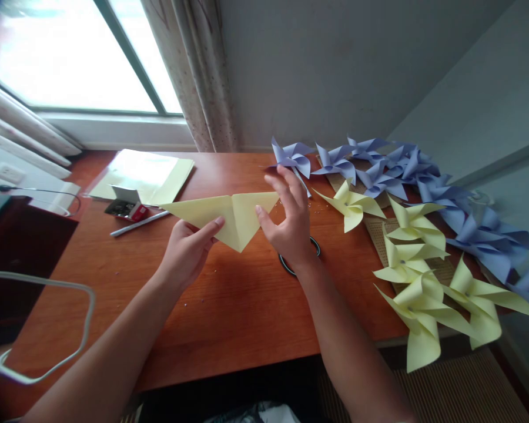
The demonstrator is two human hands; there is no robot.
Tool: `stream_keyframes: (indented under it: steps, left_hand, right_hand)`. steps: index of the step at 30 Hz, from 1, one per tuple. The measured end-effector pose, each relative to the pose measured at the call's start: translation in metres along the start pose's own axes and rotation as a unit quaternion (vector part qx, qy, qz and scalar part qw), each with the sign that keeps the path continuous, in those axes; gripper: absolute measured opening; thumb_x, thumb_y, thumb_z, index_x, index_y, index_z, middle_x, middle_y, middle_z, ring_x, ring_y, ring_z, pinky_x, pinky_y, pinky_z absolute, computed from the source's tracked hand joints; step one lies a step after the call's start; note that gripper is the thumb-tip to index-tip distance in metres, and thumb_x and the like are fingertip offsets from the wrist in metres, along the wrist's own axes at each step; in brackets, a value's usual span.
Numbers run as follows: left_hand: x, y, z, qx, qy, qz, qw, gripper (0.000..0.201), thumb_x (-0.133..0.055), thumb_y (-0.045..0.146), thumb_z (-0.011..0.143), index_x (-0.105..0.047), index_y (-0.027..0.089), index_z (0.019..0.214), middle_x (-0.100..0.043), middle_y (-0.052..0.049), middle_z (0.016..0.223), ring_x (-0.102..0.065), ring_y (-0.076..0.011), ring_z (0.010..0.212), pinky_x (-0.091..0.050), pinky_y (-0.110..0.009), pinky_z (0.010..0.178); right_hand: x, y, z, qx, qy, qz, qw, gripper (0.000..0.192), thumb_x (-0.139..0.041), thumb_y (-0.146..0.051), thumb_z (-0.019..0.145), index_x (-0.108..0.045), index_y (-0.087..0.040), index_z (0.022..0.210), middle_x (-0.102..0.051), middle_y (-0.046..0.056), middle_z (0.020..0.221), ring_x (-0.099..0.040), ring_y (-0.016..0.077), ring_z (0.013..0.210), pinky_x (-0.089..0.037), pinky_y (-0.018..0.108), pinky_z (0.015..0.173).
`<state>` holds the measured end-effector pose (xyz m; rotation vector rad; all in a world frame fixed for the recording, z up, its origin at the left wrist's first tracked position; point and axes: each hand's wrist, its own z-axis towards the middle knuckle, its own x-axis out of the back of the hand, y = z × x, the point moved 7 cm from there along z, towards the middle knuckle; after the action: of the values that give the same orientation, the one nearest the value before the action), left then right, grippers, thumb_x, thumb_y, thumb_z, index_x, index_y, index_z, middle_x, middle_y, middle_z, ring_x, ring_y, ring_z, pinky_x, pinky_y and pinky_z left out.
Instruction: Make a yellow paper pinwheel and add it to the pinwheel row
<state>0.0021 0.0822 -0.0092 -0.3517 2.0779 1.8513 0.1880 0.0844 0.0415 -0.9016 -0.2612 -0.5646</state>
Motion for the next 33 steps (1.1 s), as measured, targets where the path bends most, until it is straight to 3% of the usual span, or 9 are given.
stream_keyframes:
  steps: [2, 5, 11, 15, 21, 28, 33]
  left_hand:
    - [0.004, 0.000, 0.001, -0.006, 0.020, 0.007, 1.000, 0.023, -0.080, 0.026, 0.079, -0.077, 0.015, 0.099, -0.079, -0.008, 0.101, -0.072, -0.0228, 0.095, -0.054, -0.028, 0.083]
    - [0.011, 0.000, 0.004, -0.007, 0.048, 0.008, 0.999, 0.023, -0.079, 0.028, 0.079, -0.076, 0.015, 0.098, -0.078, -0.007, 0.097, -0.071, -0.0214, 0.090, -0.054, -0.027, 0.079]
    - [0.020, -0.001, 0.008, -0.005, 0.079, 0.015, 0.997, 0.024, -0.081, 0.032, 0.076, -0.075, 0.015, 0.093, -0.077, -0.006, 0.092, -0.069, -0.0180, 0.081, -0.051, -0.025, 0.073]
    - [0.020, 0.000, 0.008, -0.002, 0.080, 0.013, 0.997, 0.024, -0.080, 0.035, 0.077, -0.074, 0.015, 0.090, -0.076, -0.004, 0.085, -0.067, -0.0161, 0.072, -0.050, -0.024, 0.066]
    - [0.016, 0.000, 0.007, 0.027, 0.075, 0.022, 0.997, 0.039, -0.073, 0.052, 0.082, -0.071, 0.015, 0.093, -0.075, -0.007, 0.081, -0.070, -0.0223, 0.071, -0.049, -0.027, 0.059]
    - [0.016, -0.004, 0.009, 0.021, 0.047, 0.018, 0.999, 0.053, -0.063, 0.066, 0.084, -0.071, 0.016, 0.103, -0.075, -0.008, 0.091, -0.073, -0.0279, 0.086, -0.056, -0.033, 0.070]
    - [0.019, -0.007, 0.011, 0.009, 0.069, -0.005, 0.998, 0.059, -0.059, 0.072, 0.083, -0.071, 0.018, 0.106, -0.076, -0.008, 0.089, -0.073, -0.0290, 0.090, -0.057, -0.033, 0.072]
  right_hand:
    - [-0.003, -0.008, 0.002, 0.056, -0.060, -0.030, 0.996, 0.038, -0.065, -0.030, 0.090, -0.062, -0.029, 0.128, -0.059, 0.007, 0.143, -0.048, 0.0314, 0.138, -0.038, 0.055, 0.117]
    - [-0.010, -0.011, 0.002, 0.109, -0.127, -0.057, 0.984, 0.045, -0.071, -0.042, 0.088, -0.062, -0.027, 0.129, -0.065, 0.008, 0.135, -0.054, 0.0328, 0.131, -0.041, 0.055, 0.113]
    - [-0.015, -0.011, -0.002, 0.148, -0.153, -0.073, 0.974, 0.054, -0.079, -0.053, 0.078, -0.067, -0.023, 0.122, -0.072, 0.010, 0.121, -0.058, 0.0346, 0.122, -0.045, 0.054, 0.108]
    - [-0.017, -0.011, -0.003, 0.144, -0.167, -0.042, 0.974, 0.041, -0.075, -0.050, 0.084, -0.070, -0.025, 0.115, -0.074, 0.009, 0.112, -0.062, 0.0309, 0.113, -0.050, 0.050, 0.102]
    - [-0.022, -0.011, -0.005, 0.115, -0.206, -0.013, 0.972, 0.032, -0.074, -0.047, 0.085, -0.071, -0.023, 0.106, -0.074, 0.008, 0.100, -0.064, 0.0276, 0.102, -0.052, 0.044, 0.094]
    - [-0.025, -0.011, -0.007, 0.073, -0.247, 0.011, 0.966, 0.031, -0.071, -0.045, 0.089, -0.069, -0.022, 0.110, -0.074, 0.007, 0.102, -0.066, 0.0262, 0.098, -0.051, 0.042, 0.092]
    - [-0.025, -0.012, -0.007, 0.049, -0.257, 0.031, 0.965, 0.030, -0.069, -0.044, 0.090, -0.069, -0.022, 0.111, -0.075, 0.007, 0.105, -0.068, 0.0246, 0.097, -0.052, 0.039, 0.090]
